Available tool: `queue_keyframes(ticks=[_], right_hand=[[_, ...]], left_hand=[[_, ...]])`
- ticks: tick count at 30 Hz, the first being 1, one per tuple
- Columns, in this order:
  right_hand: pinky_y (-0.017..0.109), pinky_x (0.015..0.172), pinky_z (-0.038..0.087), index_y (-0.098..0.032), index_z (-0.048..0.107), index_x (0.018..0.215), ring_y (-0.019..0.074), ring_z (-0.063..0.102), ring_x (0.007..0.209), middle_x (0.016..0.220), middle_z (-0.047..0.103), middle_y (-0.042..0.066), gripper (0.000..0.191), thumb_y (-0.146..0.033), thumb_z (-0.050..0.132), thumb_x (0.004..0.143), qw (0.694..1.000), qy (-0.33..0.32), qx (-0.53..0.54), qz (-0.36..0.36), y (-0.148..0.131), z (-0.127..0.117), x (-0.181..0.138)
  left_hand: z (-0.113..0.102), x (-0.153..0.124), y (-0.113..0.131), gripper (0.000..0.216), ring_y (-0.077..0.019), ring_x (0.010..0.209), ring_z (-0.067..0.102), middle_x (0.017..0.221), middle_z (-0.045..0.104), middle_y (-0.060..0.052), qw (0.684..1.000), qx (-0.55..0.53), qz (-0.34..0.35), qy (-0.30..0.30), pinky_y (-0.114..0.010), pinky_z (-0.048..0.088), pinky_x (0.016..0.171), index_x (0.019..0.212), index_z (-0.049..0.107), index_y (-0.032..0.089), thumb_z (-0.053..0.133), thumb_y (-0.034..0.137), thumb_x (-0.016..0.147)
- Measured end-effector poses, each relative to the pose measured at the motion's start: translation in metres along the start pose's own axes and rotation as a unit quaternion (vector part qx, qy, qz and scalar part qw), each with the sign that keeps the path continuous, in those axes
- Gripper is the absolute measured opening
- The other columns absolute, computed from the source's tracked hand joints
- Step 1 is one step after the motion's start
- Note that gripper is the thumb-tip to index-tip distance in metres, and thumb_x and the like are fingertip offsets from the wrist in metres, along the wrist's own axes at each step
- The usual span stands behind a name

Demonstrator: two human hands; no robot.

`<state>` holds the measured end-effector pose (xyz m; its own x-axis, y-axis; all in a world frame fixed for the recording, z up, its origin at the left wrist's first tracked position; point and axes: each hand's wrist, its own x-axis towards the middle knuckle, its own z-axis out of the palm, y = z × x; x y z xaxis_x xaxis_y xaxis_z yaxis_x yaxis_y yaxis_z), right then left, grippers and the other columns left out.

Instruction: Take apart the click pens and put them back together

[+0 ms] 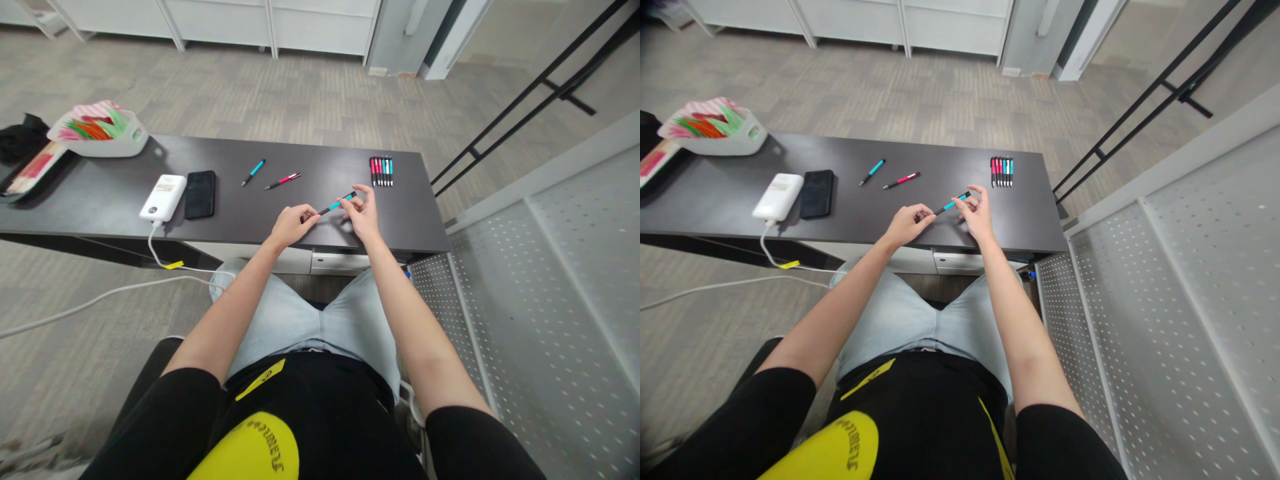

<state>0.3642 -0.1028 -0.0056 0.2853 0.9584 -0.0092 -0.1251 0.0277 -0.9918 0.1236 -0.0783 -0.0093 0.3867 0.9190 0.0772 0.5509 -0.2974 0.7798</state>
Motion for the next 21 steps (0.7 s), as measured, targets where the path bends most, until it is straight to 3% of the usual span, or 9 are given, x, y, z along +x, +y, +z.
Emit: queue_keyframes(ticks=[5,14,21], right_hand=[[0.040,0.065,0.061,-0.043,0.052,0.118,0.0290,0.087,0.102,0.098,0.093,-0.004,0.063,-0.061,0.098,0.079,0.999,0.012,0.002,-0.035,0.002,0.000,-0.001],[0.048,0.071,0.067,-0.043,0.052,0.126,0.0337,0.088,0.106,0.112,0.094,0.001,0.063,-0.064,0.092,0.083,0.996,0.076,0.003,-0.040,0.008,-0.010,0.008],[0.047,0.076,0.068,-0.043,0.050,0.129,0.0325,0.087,0.106,0.101,0.091,-0.001,0.061,-0.065,0.089,0.086,0.995,0.086,-0.005,-0.043,0.011,-0.012,0.009]], left_hand=[[-0.002,-0.002,0.004,0.022,-0.0320,0.091,0.083,0.101,0.094,-0.006,0.999,0.021,0.025,-0.007,-0.047,0.065,0.098,0.099,0.086,0.036,0.074,0.053,0.106],[-0.001,-0.003,0.003,0.028,-0.0330,0.102,0.090,0.111,0.098,-0.008,1.000,-0.024,-0.003,0.019,-0.046,0.068,0.101,0.098,0.082,0.034,0.070,0.054,0.113],[-0.002,-0.002,0.003,0.033,-0.0338,0.102,0.090,0.103,0.096,-0.008,0.999,-0.019,-0.013,0.023,-0.049,0.068,0.102,0.093,0.079,0.034,0.065,0.055,0.115]])
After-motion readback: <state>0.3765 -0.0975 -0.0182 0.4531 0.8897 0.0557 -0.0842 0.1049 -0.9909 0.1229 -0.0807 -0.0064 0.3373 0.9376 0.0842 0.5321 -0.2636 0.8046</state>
